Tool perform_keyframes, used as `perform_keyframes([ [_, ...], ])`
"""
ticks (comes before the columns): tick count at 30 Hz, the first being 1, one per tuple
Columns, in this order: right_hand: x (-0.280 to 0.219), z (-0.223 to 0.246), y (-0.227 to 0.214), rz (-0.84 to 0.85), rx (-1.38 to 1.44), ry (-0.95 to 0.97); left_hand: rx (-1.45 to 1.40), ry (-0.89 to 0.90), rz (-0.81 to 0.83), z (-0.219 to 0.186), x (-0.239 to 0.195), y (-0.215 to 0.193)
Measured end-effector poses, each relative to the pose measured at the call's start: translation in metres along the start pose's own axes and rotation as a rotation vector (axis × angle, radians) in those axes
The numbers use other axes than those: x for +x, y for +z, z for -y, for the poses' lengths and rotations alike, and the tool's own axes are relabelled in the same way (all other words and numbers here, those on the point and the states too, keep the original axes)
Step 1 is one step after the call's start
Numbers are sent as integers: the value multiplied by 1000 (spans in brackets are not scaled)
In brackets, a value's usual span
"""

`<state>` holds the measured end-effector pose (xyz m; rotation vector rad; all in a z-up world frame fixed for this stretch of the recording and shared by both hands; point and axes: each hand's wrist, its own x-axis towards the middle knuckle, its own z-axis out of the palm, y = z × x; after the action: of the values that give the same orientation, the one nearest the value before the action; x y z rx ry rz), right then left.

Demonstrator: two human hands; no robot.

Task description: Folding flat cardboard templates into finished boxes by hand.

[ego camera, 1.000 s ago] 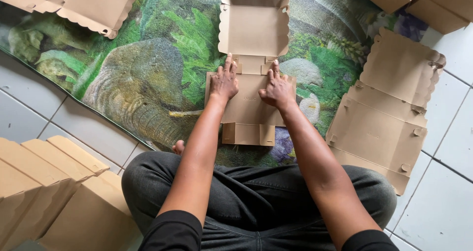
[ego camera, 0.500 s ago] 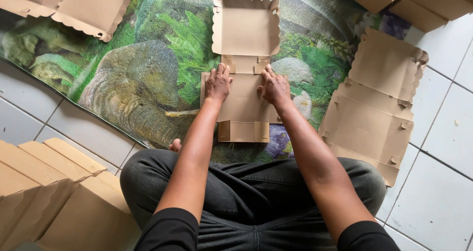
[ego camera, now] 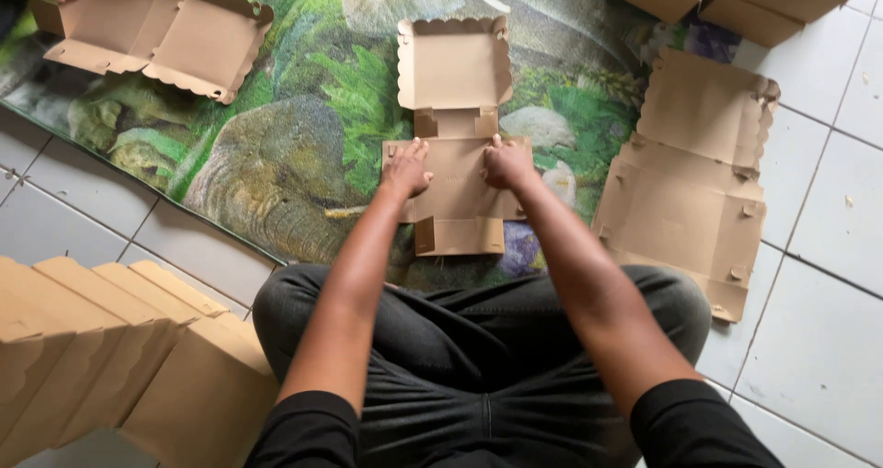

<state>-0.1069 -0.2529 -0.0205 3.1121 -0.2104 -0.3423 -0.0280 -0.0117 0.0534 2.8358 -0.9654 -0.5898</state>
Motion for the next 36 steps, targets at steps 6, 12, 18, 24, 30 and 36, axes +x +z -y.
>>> perform_keyframes([
  [6,-89,-38,-87,128,570,-16,177,67,250,37,-55,-13],
  [12,-187,-1,-170,259,462,-149,356,266,151,1,-134,-25],
  [18,-211,54,-155,50,184,-383,328,568,-92,-62,-165,-56],
  [24,-207,70,-128,153,87,-400,474,574,-58,-47,-176,-36],
  [30,-195,50,-102,141,282,-417,449,424,-125,8,-92,51],
  [36,-174,33,-91,162,532,-349,305,256,103,5,-106,7],
])
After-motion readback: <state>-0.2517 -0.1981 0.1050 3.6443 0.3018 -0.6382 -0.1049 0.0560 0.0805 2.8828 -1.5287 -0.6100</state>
